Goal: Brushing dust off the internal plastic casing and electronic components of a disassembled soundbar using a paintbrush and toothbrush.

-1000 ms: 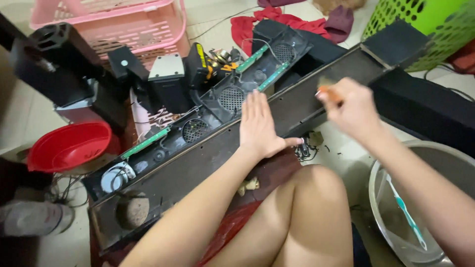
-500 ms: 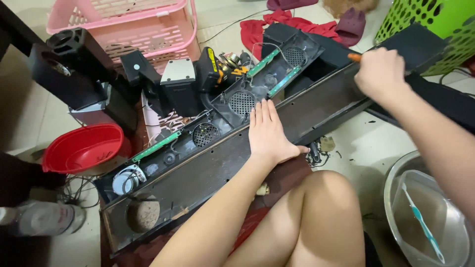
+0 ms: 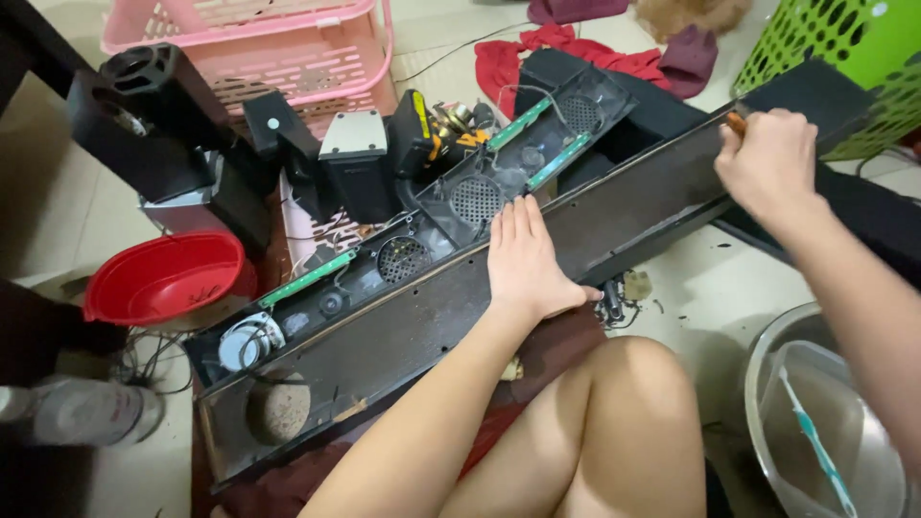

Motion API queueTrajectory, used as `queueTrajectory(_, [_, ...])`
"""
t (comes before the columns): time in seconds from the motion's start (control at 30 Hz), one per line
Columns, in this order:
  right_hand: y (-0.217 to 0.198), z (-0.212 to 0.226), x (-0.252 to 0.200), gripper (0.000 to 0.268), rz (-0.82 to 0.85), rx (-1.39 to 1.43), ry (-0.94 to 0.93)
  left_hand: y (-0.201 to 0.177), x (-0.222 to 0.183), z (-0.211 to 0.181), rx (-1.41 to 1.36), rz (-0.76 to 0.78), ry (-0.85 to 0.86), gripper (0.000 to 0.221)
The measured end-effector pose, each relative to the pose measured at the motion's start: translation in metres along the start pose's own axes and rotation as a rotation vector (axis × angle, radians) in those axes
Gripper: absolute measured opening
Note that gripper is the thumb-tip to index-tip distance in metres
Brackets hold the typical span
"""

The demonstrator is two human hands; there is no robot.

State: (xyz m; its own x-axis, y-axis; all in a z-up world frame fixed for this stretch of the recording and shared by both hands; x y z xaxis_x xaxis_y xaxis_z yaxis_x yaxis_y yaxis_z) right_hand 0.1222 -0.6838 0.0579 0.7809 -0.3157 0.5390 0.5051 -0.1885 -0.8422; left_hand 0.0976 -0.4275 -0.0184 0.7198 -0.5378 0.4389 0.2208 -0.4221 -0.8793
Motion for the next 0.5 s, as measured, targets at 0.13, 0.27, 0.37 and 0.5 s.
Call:
queueTrajectory(0.13, [-0.049, 0.045, -0.035, 0.023, 0.064, 0.434, 0.052, -0.003, 0.002, -0.002, -0.039, -0.080, 0.023, 0.137])
queueTrajectory(0.27, [-0.062, 0.024, -0.039, 0.011, 0.017, 0.800, 0.101, -0.005, 0.000, 0.000, -0.046, -0.097, -0.001, 0.136])
queueTrajectory(0.37, [-0.026, -0.051, -0.009, 0.012, -0.210, 0.665, 0.105, -0.002, 0.000, -0.001, -0.018, -0.072, 0.003, 0.137])
queueTrajectory(0.5, [0.034, -0.104, 0.020, 0.021, -0.195, 0.455, 0.176, -0.002, 0.001, -0.001, 0.019, -0.062, -0.001, 0.138])
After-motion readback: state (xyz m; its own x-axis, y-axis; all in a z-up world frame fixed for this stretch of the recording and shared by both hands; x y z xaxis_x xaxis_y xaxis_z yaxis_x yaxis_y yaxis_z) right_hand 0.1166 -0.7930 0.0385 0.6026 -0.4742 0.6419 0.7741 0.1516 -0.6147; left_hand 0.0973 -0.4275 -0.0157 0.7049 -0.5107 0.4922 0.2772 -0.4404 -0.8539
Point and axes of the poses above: each hand's wrist, its own x-axis towards the middle knuckle, its own y-axis out of the palm, z = x × y, the point moved 3 cm from there along x, towards the middle knuckle, and after that the axes turned 15 degrees about y, right-handed, at the moved point
